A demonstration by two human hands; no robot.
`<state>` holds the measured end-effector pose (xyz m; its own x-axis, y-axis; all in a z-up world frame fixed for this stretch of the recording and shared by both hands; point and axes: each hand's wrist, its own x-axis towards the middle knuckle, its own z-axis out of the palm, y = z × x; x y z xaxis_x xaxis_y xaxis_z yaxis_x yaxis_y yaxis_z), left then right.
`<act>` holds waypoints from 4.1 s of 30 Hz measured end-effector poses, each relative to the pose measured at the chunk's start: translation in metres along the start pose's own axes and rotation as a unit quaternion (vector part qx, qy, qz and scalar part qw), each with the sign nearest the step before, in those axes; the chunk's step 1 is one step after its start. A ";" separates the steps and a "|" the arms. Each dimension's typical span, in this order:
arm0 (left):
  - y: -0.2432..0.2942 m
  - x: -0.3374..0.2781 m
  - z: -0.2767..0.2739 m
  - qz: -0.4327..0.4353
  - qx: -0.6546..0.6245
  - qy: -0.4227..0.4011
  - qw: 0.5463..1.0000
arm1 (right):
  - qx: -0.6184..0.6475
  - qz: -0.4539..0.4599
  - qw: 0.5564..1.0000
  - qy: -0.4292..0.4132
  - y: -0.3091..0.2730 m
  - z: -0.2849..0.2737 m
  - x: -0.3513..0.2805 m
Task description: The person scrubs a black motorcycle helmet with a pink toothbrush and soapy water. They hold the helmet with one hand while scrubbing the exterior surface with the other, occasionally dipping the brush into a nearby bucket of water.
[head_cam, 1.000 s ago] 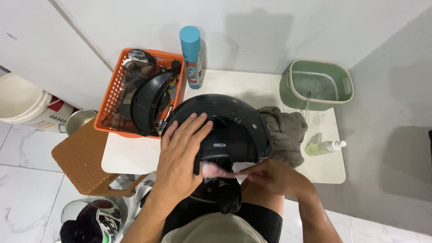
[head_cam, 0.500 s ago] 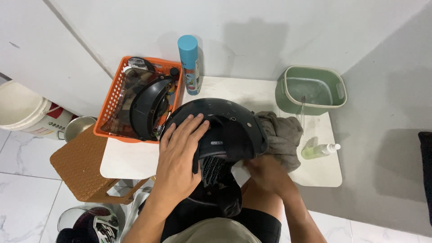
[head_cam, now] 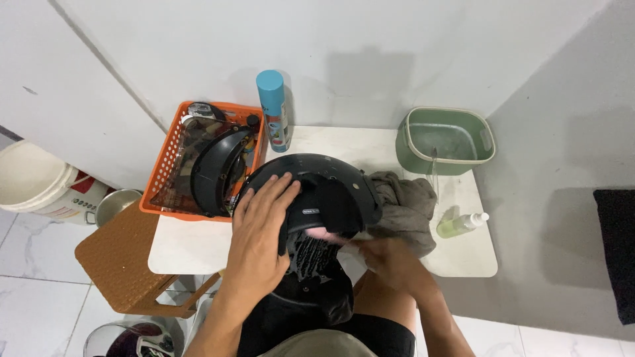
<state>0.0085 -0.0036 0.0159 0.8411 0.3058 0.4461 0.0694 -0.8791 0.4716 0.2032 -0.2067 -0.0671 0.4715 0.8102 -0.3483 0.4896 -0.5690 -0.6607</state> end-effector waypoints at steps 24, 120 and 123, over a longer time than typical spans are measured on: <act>-0.030 0.136 0.000 -0.115 -0.007 -0.259 0.959 | 0.093 0.121 0.908 0.390 0.057 -0.120 -0.106; -0.001 0.109 0.044 0.061 0.126 -0.126 0.982 | -0.340 0.144 0.922 0.113 -0.006 -0.028 -0.051; -0.001 0.114 0.041 0.034 0.106 -0.160 0.981 | -0.319 0.196 0.918 -0.128 -0.030 -0.028 -0.056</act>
<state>0.1260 0.0172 0.0348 0.9708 0.1434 0.1925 0.0893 -0.9602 0.2648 0.1827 -0.2392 -0.0085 0.5553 0.4862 -0.6747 0.6881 -0.7243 0.0444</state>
